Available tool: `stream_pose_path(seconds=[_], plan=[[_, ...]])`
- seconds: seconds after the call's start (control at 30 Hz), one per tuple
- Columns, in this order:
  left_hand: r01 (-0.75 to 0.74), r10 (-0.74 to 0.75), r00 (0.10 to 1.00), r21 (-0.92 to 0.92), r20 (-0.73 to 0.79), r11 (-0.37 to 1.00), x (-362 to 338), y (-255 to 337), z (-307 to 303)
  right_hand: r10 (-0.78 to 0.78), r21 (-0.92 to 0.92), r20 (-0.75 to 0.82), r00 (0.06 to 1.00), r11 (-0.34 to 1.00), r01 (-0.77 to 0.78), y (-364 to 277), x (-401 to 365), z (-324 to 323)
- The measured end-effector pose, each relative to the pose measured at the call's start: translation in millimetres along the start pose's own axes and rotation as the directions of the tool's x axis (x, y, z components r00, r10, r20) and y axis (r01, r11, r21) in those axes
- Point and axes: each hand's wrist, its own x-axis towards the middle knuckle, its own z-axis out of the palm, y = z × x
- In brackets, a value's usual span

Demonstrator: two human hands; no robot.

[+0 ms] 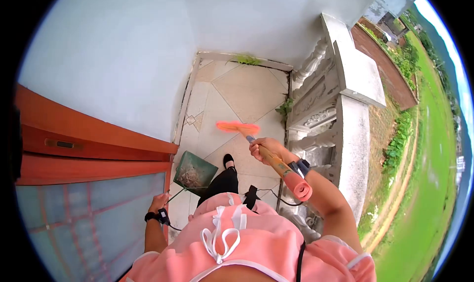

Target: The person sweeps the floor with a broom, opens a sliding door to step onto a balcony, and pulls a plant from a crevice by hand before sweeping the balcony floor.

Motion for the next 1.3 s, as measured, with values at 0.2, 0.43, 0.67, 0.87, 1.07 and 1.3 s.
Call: stream_pose_path(seconds=[0.2, 0.43, 0.67, 0.87, 1.07, 1.3], plan=[[-0.067, 0.067, 0.996, -0.008, 0.051, 0.998, 68, 25, 14, 0.001, -0.037, -0.095, 0.995, 0.999, -0.005, -54, 19, 19], [0.053, -0.044, 0.995, -0.092, 0.095, 0.994, 124, 26, 17, 0.022, -0.046, -0.122, 0.992, 0.999, -0.028, -92, 41, 25], [0.115, -0.093, 0.982, -0.132, 0.162, 0.984, 139, 56, 34, -0.011, -0.018, -0.036, 0.999, 1.000, 0.011, -116, 59, 28], [0.088, -0.069, 0.990, -0.150, 0.124, 0.985, 160, 39, 37, 0.000, -0.099, -0.008, 1.000, 0.995, -0.001, -138, 55, 45], [-0.212, 0.293, 0.882, 0.246, -0.369, 0.946, 103, 94, 15, 0.048, 0.000, 0.001, 0.999, 0.999, -0.048, -172, 70, 45], [-0.378, 0.302, 0.907, -0.251, -0.294, 0.891, -57, 298, -19, 0.007, -0.692, 0.248, 0.969, 0.701, 0.173, -237, 108, 48]])
